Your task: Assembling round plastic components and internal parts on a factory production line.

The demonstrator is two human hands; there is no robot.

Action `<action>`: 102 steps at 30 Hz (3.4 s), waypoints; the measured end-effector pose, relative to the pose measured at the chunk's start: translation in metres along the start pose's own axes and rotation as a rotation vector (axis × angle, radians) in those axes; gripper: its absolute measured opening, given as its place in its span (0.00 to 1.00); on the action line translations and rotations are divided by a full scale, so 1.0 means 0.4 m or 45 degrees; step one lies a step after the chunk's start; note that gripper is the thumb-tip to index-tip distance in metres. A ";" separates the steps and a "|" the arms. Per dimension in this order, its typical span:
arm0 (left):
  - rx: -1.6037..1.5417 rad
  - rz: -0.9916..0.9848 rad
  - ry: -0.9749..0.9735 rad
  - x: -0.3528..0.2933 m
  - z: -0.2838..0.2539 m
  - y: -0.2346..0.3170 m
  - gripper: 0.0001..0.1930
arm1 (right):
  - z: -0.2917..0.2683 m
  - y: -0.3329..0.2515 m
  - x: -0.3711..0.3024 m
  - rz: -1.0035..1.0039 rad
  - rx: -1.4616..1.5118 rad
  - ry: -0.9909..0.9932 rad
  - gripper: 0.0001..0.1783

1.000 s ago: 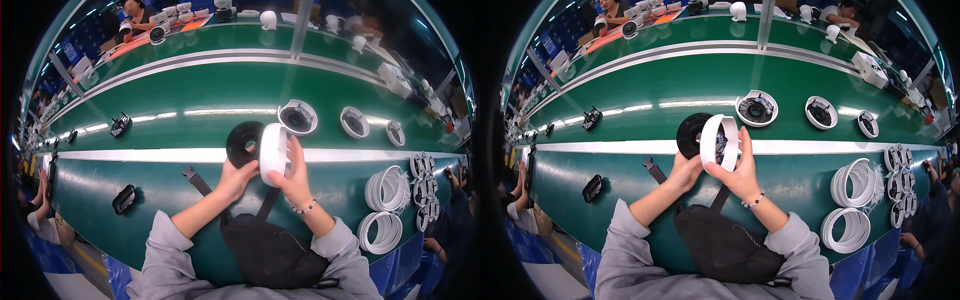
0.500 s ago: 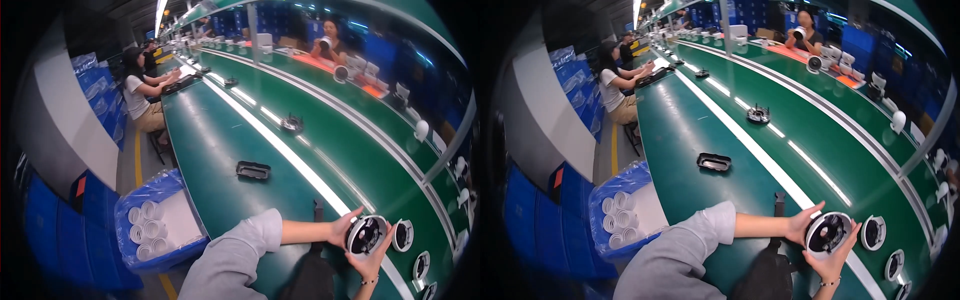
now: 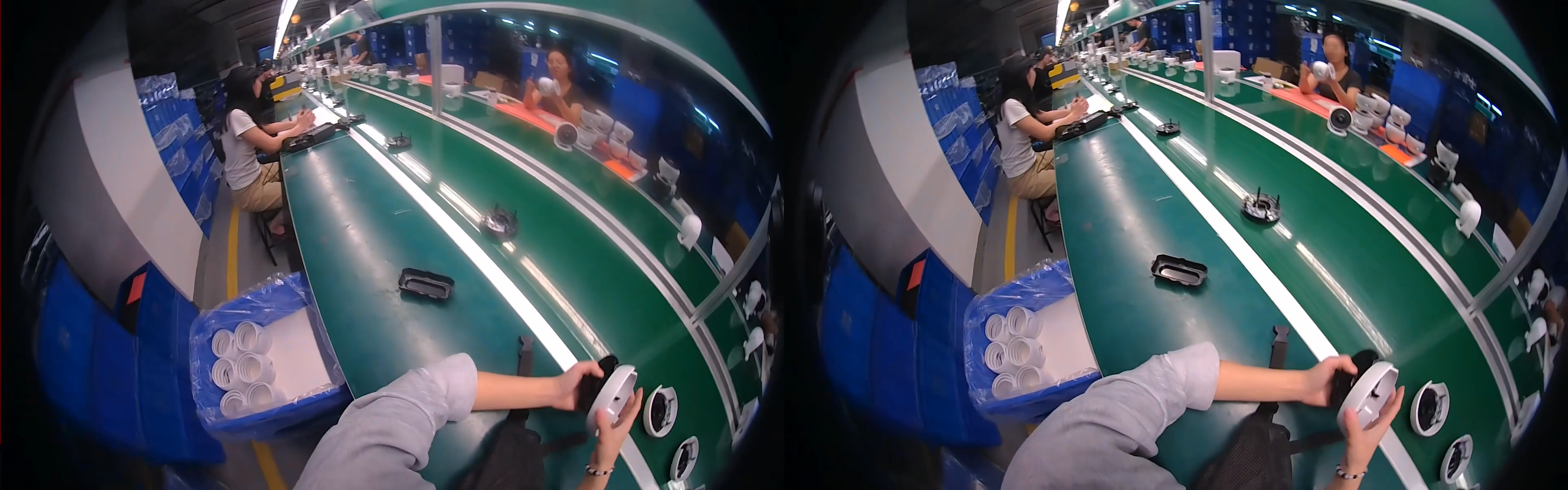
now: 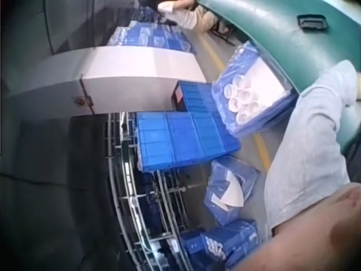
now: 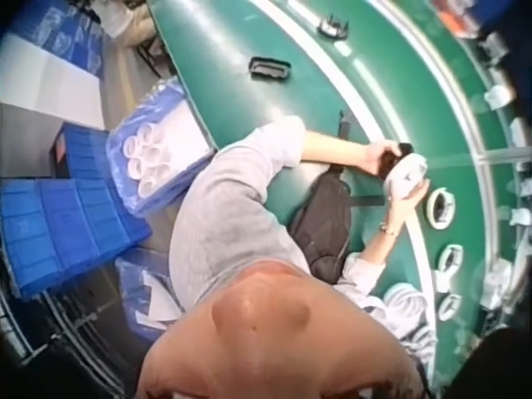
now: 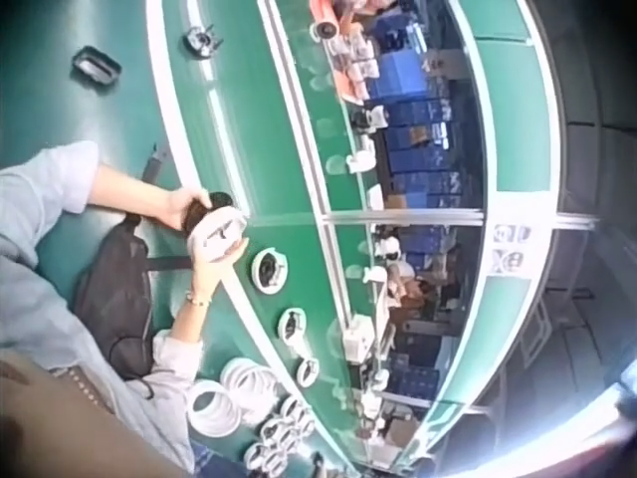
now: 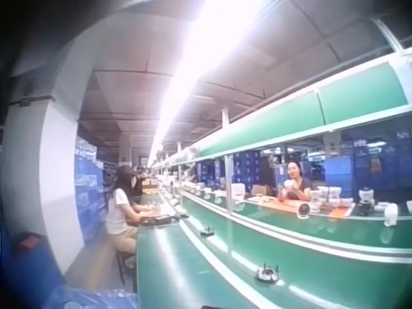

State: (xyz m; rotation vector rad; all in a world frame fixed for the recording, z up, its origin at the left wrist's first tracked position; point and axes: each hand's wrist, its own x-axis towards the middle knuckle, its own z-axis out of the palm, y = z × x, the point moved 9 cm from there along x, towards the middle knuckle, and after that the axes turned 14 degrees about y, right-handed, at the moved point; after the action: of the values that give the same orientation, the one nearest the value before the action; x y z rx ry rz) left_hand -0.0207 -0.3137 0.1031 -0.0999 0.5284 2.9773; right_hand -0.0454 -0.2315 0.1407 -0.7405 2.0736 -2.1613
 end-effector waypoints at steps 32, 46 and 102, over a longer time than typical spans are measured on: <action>0.522 0.079 0.000 -0.127 0.184 -0.064 0.33 | -0.043 -0.221 -0.080 0.268 0.005 -0.150 0.35; 0.615 0.191 -0.041 -0.083 0.206 -0.092 0.30 | -0.077 -0.205 -0.060 -0.113 0.174 -0.243 0.53; 0.515 -0.045 0.280 0.005 0.084 -0.053 0.39 | -0.025 -0.120 -0.031 -0.285 -0.704 -0.086 0.65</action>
State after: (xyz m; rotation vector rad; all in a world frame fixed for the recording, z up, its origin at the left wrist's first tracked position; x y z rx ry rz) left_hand -0.0215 -0.2822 0.1272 -0.3949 1.1261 2.7728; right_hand -0.0245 -0.2133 0.1831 -1.1170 2.6917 -1.6086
